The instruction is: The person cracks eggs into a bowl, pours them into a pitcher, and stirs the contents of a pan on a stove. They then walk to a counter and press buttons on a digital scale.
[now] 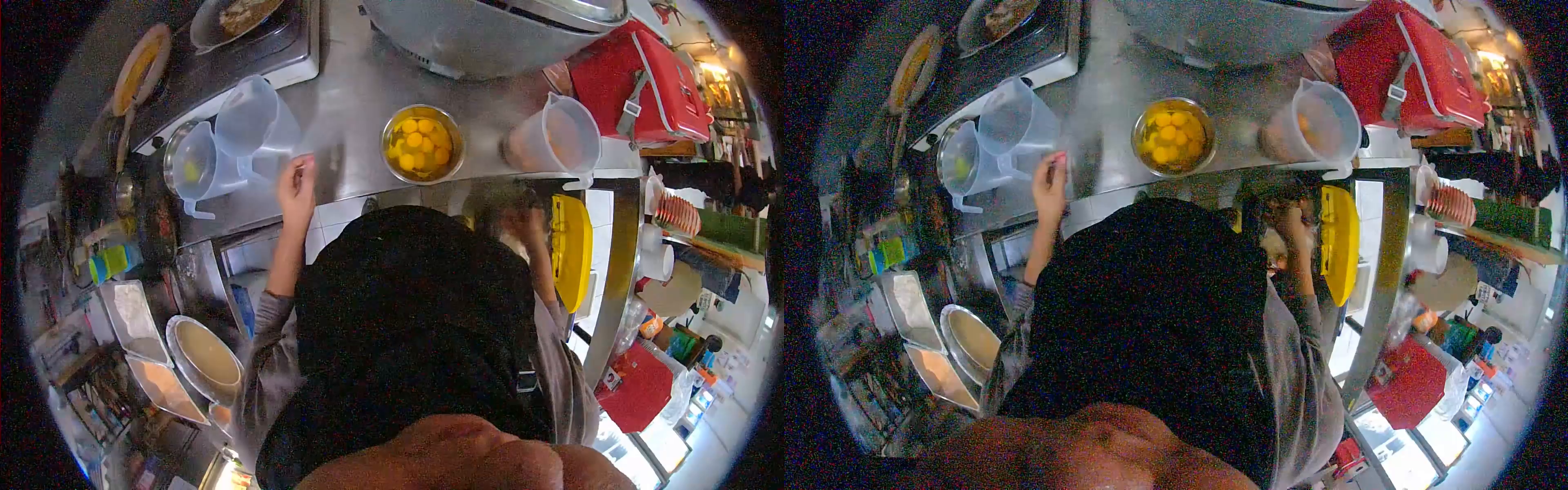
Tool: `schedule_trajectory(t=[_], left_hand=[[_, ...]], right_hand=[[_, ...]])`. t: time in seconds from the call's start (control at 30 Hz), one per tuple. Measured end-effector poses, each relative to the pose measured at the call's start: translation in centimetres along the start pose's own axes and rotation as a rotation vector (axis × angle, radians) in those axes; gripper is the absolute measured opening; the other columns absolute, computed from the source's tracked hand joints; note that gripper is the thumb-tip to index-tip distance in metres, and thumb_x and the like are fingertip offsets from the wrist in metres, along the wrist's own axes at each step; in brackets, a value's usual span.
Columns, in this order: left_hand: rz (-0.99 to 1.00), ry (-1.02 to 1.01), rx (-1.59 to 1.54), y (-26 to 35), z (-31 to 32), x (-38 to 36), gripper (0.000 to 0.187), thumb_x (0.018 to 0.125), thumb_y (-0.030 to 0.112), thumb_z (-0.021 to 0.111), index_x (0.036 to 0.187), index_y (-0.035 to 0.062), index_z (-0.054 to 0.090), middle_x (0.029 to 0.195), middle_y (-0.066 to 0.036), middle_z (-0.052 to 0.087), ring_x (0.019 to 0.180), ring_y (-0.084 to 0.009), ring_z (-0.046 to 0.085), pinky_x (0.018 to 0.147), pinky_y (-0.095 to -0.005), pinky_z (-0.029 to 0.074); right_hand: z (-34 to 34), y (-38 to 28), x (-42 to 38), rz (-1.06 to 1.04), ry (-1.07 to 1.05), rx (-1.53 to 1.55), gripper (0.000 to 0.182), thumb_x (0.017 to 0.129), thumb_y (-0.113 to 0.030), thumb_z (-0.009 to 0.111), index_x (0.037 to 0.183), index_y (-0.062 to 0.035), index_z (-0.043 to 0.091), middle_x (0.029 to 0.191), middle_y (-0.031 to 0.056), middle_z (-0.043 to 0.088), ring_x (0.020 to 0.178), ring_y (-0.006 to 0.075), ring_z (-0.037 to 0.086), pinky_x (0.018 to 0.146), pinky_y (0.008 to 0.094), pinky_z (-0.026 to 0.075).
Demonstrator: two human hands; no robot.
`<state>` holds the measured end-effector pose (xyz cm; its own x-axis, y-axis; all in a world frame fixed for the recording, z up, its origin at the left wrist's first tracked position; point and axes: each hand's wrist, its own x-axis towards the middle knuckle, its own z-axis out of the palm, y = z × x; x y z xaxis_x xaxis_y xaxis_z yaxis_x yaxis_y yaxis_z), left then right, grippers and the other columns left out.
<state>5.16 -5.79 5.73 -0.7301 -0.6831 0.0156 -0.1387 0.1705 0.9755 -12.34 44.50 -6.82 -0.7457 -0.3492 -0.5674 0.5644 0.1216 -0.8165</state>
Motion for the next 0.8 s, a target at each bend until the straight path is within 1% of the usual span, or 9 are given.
schedule_trajectory(t=[0.03,0.13,0.37,0.43,0.47,0.53,0.67,0.73,0.8], left_hand=[[-0.022,0.054,-0.032,-0.6,-1.1,-0.5,0.019,0.091,0.012,0.062,0.105,0.0001,0.060,0.097,-0.007,0.062,0.078,-0.0111,0.055,0.071,-0.0223,0.044],[0.378,0.307,0.222,-0.7,-3.4,-1.2,0.016,0.090,0.008,0.060,0.104,-0.0004,0.060,0.095,-0.008,0.059,0.082,-0.0139,0.053,0.072,-0.0249,0.043],[0.418,0.520,0.385,3.1,-8.0,-0.4,0.045,0.079,0.011,0.071,0.118,0.0017,0.050,0.110,-0.013,0.050,0.098,-0.0254,0.049,0.078,-0.0339,0.045],[0.393,0.423,0.428,1.6,-9.4,0.5,0.056,0.080,0.015,0.072,0.127,0.0000,0.044,0.114,-0.018,0.051,0.101,-0.0283,0.051,0.083,-0.0367,0.045],[0.357,0.369,0.423,1.5,-9.5,0.8,0.059,0.080,0.015,0.071,0.130,-0.0009,0.043,0.116,-0.020,0.051,0.103,-0.0297,0.052,0.084,-0.0377,0.045],[0.298,0.291,0.363,0.6,-9.5,1.6,0.064,0.082,0.017,0.069,0.135,-0.0017,0.038,0.119,-0.022,0.052,0.105,-0.0320,0.054,0.086,-0.0389,0.045],[0.161,0.164,0.183,-0.8,-9.8,2.6,0.067,0.087,0.017,0.064,0.143,0.0006,0.030,0.121,-0.022,0.054,0.104,-0.0341,0.058,0.088,-0.0388,0.046],[0.131,0.117,0.230,0.4,-9.9,2.5,0.066,0.089,0.017,0.061,0.145,0.0040,0.028,0.115,-0.022,0.058,0.099,-0.0339,0.062,0.088,-0.0372,0.047],[0.197,0.086,0.285,0.7,-9.9,2.4,0.067,0.089,0.017,0.060,0.146,0.0038,0.026,0.119,-0.024,0.057,0.102,-0.0353,0.061,0.088,-0.0385,0.047]], right_hand=[[4.1,-3.1,-0.1,-0.046,-0.012,-0.049,0.052,0.092,-0.038,0.055,0.130,-0.0037,0.048,0.125,0.0145,0.056,0.113,0.0291,0.054,0.093,0.0402,0.046],[12.9,-7.9,1.3,-0.063,-0.233,0.077,0.051,0.092,-0.033,0.059,0.133,-0.0050,0.047,0.122,0.0154,0.058,0.110,0.0278,0.057,0.089,0.0372,0.050],[19.5,-7.5,5.3,-0.096,-0.096,0.033,0.063,0.089,-0.046,0.060,0.136,-0.0058,0.044,0.119,0.0176,0.059,0.108,0.0307,0.057,0.081,0.0389,0.053],[16.3,-5.0,8.9,-0.141,-0.044,-0.424,0.061,0.090,-0.046,0.059,0.136,-0.0072,0.044,0.116,0.0162,0.059,0.105,0.0308,0.059,0.074,0.0392,0.054],[14.7,-2.0,10.6,-0.403,-0.107,-0.407,0.056,0.092,-0.041,0.059,0.134,-0.0078,0.045,0.116,0.0155,0.059,0.102,0.0303,0.060,0.071,0.0390,0.054],[13.4,-0.9,11.3,-0.541,-0.119,-0.382,0.046,0.093,-0.034,0.058,0.129,-0.0078,0.047,0.117,0.0146,0.058,0.098,0.0289,0.062,0.067,0.0383,0.054],[21.4,-8.2,4.0,-0.265,0.030,0.113,0.034,0.091,-0.022,0.059,0.121,-0.0070,0.050,0.108,0.0118,0.060,0.083,0.0226,0.063,0.058,0.0327,0.052],[25.9,-13.9,0.2,-0.109,0.118,0.087,0.030,0.089,-0.015,0.057,0.117,-0.0066,0.049,0.089,0.0066,0.060,0.061,0.0156,0.057,0.050,0.0292,0.050],[24.7,-15.8,1.0,-0.095,-0.031,0.012,0.030,0.088,-0.012,0.055,0.117,-0.0062,0.047,0.083,0.0049,0.057,0.055,0.0143,0.053,0.046,0.0292,0.051]])
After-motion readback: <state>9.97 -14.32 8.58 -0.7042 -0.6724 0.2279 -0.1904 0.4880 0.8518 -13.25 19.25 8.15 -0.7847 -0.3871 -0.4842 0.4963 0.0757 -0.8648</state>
